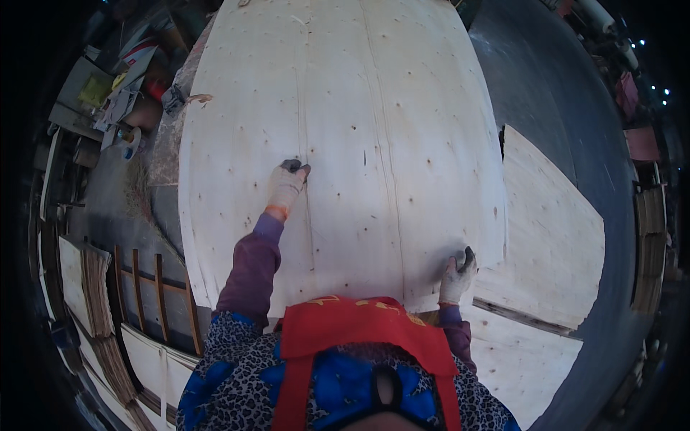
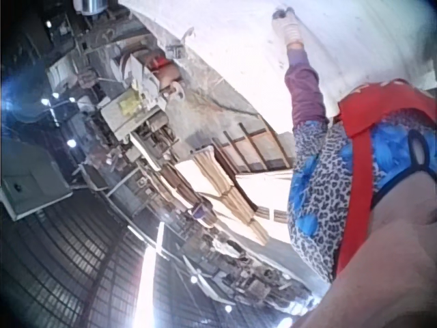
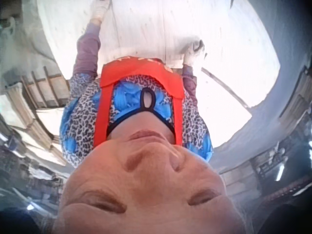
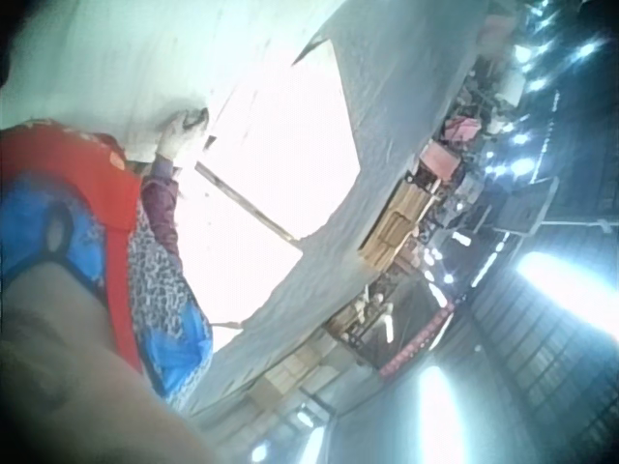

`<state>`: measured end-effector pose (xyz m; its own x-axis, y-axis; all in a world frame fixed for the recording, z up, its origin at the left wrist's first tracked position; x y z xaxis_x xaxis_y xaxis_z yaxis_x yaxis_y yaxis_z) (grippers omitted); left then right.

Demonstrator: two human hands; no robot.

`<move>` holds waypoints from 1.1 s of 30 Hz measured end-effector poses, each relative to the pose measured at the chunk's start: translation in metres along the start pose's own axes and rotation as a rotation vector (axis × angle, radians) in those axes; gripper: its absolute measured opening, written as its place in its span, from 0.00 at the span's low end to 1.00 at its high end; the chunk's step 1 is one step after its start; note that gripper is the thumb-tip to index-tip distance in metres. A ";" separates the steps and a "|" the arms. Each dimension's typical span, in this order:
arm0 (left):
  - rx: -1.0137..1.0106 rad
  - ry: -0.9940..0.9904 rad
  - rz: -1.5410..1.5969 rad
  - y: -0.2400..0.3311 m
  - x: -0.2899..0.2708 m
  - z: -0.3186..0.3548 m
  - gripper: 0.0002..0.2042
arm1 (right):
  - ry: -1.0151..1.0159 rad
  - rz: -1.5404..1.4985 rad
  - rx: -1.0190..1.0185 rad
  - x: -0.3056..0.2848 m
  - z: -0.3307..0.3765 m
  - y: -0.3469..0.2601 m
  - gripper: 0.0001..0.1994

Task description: The person processes plywood sheets by feeding a large wooden panel into a rolling industrial machine and then manually applying thinner veneer strips onto a secondary wooden board.

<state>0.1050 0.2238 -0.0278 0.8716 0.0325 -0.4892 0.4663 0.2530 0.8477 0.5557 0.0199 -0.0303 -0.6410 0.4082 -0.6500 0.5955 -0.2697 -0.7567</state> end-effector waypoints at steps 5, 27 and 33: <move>-0.264 -0.202 0.186 -0.006 0.049 -0.010 0.21 | -0.186 -0.374 0.015 0.021 0.014 0.021 0.27; -0.120 -0.424 0.589 -0.001 -0.088 0.066 0.26 | -0.952 -1.003 0.243 0.070 -0.035 -0.045 0.29; 0.006 -0.555 1.029 -0.030 -0.024 0.188 0.40 | -1.058 -1.270 0.453 0.071 0.047 -0.053 0.26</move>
<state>0.0982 0.0334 -0.0031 0.7845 -0.2081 0.5842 -0.4985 0.3486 0.7937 0.4558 0.0224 -0.0395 -0.6947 -0.1151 0.7100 -0.5563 -0.5398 -0.6318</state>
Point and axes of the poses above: each hand's wrist, its own z-axis away from the middle knuckle, its own x-axis out of the palm, y = z × x, the point moved 7 cm from there along -z, towards the middle knuckle, and after that the axes turned 10 degrees about -y, right-handed, at the moved point
